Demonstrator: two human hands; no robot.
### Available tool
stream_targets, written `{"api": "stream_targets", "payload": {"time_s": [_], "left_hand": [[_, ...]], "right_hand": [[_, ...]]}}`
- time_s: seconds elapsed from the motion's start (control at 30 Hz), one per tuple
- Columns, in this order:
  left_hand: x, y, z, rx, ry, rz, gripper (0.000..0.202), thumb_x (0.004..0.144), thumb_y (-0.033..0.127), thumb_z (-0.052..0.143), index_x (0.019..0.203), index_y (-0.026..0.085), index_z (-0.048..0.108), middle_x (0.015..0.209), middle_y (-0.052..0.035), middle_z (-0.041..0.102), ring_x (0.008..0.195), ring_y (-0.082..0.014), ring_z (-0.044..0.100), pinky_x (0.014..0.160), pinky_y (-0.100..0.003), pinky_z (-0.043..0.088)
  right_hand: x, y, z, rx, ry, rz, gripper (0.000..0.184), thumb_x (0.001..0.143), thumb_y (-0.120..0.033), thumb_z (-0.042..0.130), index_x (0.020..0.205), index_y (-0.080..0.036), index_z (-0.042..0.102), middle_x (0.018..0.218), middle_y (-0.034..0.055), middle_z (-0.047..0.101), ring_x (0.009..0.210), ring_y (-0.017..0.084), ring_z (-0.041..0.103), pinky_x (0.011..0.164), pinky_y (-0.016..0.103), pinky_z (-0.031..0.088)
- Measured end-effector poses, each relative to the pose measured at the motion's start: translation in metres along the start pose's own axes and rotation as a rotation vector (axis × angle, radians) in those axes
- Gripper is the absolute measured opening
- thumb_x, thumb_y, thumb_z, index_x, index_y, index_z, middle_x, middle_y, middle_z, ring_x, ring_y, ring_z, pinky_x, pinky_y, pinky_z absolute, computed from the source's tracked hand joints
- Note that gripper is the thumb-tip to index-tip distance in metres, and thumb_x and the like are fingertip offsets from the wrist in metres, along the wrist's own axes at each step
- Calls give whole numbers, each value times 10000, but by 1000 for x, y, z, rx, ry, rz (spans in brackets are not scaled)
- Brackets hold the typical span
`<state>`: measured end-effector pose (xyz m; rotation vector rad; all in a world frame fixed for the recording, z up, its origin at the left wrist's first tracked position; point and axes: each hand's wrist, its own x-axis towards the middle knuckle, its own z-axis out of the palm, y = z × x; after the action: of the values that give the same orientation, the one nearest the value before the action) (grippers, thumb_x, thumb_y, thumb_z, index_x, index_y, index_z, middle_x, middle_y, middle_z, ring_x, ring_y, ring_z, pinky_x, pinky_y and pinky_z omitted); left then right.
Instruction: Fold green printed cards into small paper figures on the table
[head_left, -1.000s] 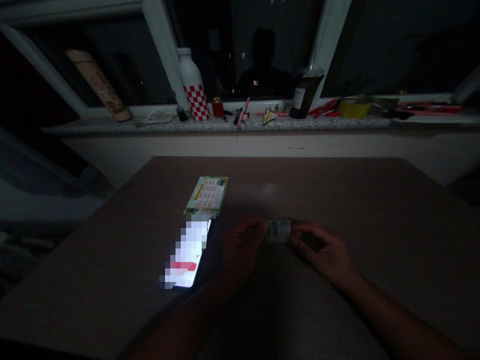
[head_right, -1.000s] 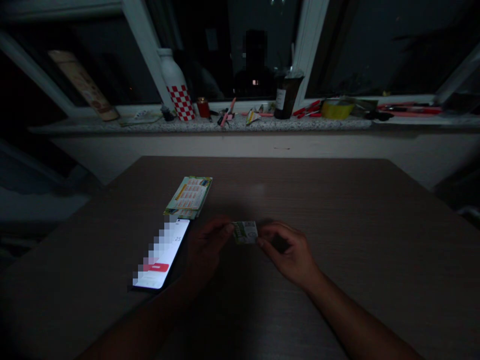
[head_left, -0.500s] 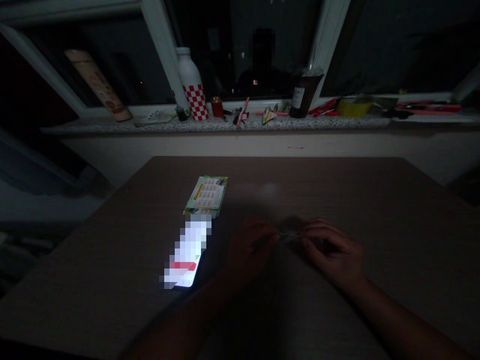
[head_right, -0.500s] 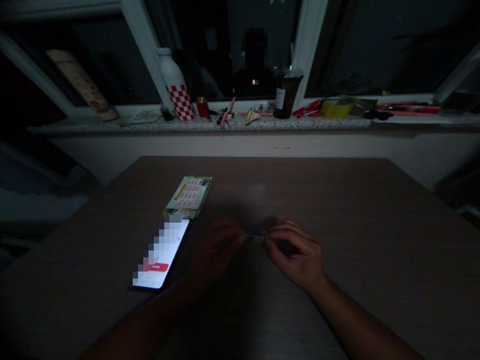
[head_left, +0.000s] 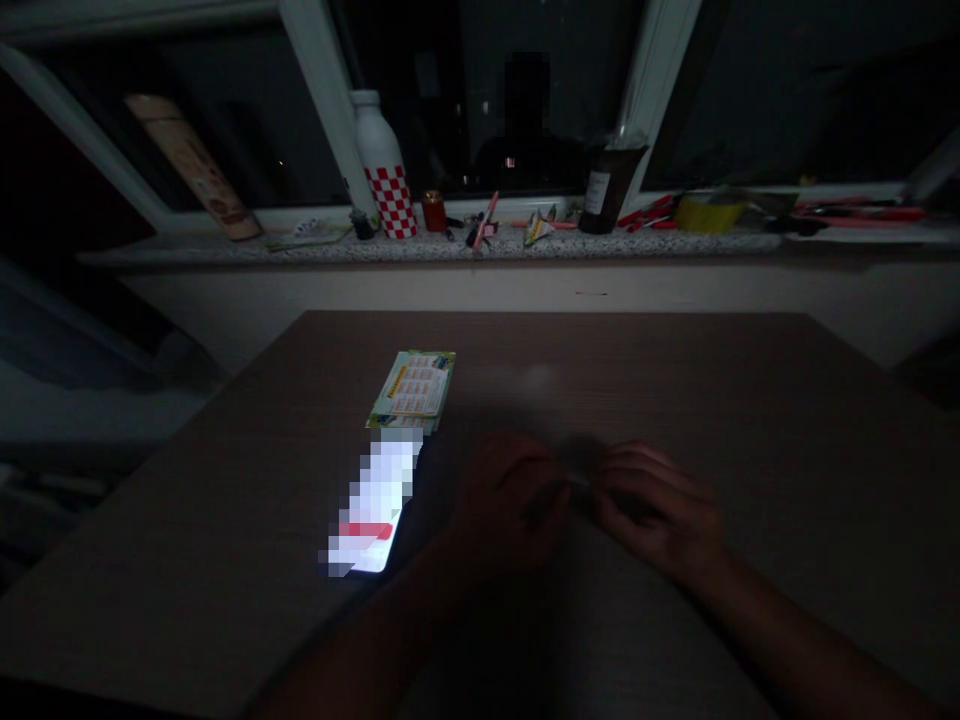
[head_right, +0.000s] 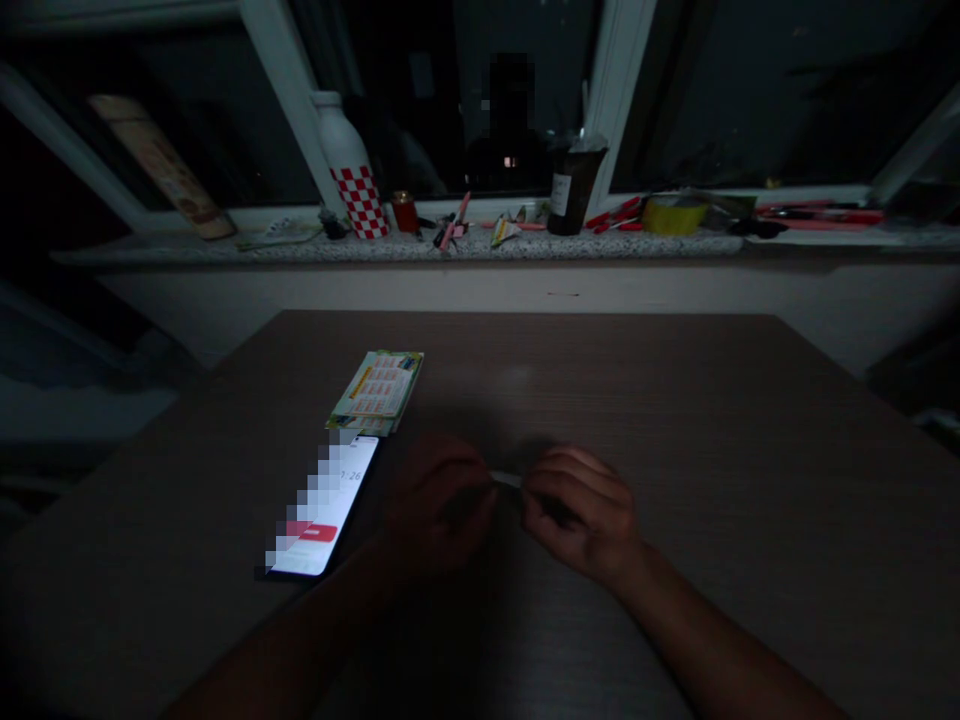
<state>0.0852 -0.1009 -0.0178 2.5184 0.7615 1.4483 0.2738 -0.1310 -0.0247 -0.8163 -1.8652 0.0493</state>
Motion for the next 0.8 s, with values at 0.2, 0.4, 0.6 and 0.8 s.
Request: {"api": "stream_targets", "payload": {"time_s": [0.2, 0.4, 0.6, 0.8], "left_hand": [[3, 1, 2, 43, -125, 75, 14, 748, 167, 584, 761, 172, 581, 796, -33, 612, 761, -163, 529, 703, -332, 422], [5, -3, 2, 77, -234, 88, 64, 768, 171, 545, 715, 162, 580, 750, -28, 602, 742, -159, 512, 713, -333, 400], [6, -6, 5, 94, -256, 103, 75, 749, 189, 549, 684, 159, 570, 709, -21, 594, 710, -154, 510, 702, -328, 397], [9, -13, -6, 126, -241, 60, 15, 717, 154, 570, 708, 163, 561, 726, -16, 605, 736, -156, 526, 718, -322, 406]], "right_hand": [[0, -1, 0, -40, -87, -74, 185, 718, -55, 652, 871, -157, 639, 731, 49, 673, 716, 189, 638, 668, 350, 540], [-4, 1, -1, -91, -162, -141, 194, 722, -56, 668, 891, -139, 618, 802, 68, 681, 776, 193, 625, 698, 356, 521], [-4, 2, -3, -78, -193, -158, 177, 737, -67, 653, 887, -152, 612, 814, 61, 680, 773, 184, 625, 702, 352, 520], [4, -3, -8, -106, -94, -110, 196, 698, -31, 664, 850, -150, 631, 726, 50, 677, 704, 184, 641, 645, 336, 533]]}}
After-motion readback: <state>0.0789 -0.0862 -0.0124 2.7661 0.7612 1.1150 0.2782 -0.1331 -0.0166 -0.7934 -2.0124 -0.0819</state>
